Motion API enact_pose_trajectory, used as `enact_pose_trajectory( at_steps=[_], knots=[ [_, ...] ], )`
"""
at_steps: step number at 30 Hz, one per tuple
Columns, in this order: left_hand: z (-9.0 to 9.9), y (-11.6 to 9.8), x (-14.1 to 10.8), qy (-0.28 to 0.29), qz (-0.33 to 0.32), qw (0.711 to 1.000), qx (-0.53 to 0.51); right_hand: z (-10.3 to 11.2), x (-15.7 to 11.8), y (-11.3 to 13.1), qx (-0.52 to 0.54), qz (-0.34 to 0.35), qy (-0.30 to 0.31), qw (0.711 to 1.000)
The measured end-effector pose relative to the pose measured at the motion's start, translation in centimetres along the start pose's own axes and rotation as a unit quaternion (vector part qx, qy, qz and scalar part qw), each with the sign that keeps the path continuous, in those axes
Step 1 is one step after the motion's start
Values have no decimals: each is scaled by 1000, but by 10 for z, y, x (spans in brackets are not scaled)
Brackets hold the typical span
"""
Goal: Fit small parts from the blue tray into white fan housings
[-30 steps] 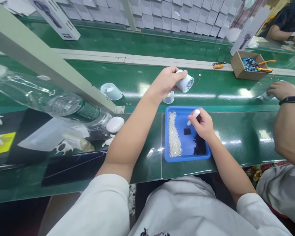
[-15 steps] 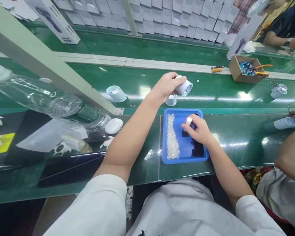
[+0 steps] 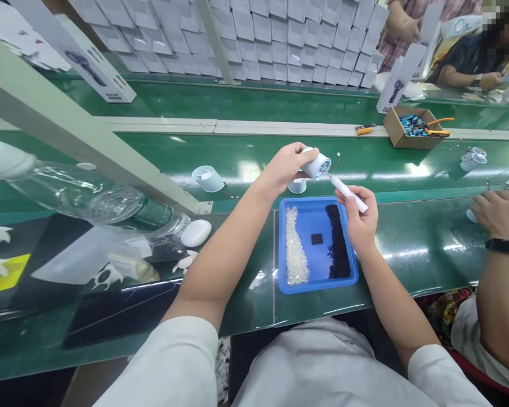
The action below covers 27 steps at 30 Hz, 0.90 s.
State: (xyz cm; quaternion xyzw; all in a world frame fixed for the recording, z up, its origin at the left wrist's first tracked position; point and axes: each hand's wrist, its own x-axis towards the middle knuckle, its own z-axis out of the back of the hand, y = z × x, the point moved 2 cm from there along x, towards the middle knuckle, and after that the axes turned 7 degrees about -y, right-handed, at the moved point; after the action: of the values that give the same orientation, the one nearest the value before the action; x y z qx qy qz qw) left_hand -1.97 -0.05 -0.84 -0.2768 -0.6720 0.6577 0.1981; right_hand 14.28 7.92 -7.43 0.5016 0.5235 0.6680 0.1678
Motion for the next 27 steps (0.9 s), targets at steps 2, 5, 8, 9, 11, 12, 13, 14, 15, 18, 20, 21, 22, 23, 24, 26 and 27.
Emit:
enact_pose_trajectory(
  at_steps=[2, 5, 8, 9, 11, 12, 13, 14, 15, 18, 20, 21, 22, 23, 24, 26, 27],
  knots=[
    [-2, 0, -1, 9, -3, 1000, 2, -1, 0, 1, 10, -2, -2, 1000],
    [-5, -1, -4, 16, -5, 1000, -2, -1, 0, 2, 22, -6, 4, 1000],
    [-9, -3, -8, 18, 0, 1000, -1, -1, 1, 1, 30, -7, 14, 999],
    [-10, -4, -9, 22, 2, 1000, 2, 0, 1, 1, 31, -5, 17, 999],
    [-13, -4, -11, 20, -3, 1000, 11, 0, 1, 0, 15, -3, 22, 1000],
    [-15, -4, -11, 10, -12, 1000, 12, 1, 1, -1, -6, -4, 25, 1000],
    [-17, -3, -11, -10, -30, 999, 6, 1, 1, -1, -34, -7, 28, 999],
    [-19, -1, -11, -41, -55, 998, -5, 1, 0, -1, -65, -10, 37, 997],
    [-21, 1, -11, -76, -83, 993, -21, 1, -1, 0, -95, -13, 54, 994],
    [-29, 11, -11, -162, -153, 972, -75, -4, -5, 4, -149, -23, 135, 979],
    [-34, 20, -11, -184, -164, 964, -102, -7, -8, 8, -153, -33, 176, 972],
    [-36, 24, -11, -186, -162, 962, -113, -8, -9, 10, -146, -39, 184, 971],
    [-37, 28, -10, -187, -158, 962, -125, -8, -10, 10, -135, -47, 188, 972],
    [-37, 32, -9, -186, -152, 961, -137, -9, -11, 10, -119, -56, 188, 973],
    [-37, 34, -8, -185, -149, 960, -149, -10, -12, 10, -98, -67, 189, 975],
    [-36, 38, -7, -186, -149, 957, -165, -11, -13, 7, -51, -90, 192, 976],
    [-36, 39, -6, -187, -153, 956, -167, -12, -14, 6, -29, -99, 194, 975]
  ],
)
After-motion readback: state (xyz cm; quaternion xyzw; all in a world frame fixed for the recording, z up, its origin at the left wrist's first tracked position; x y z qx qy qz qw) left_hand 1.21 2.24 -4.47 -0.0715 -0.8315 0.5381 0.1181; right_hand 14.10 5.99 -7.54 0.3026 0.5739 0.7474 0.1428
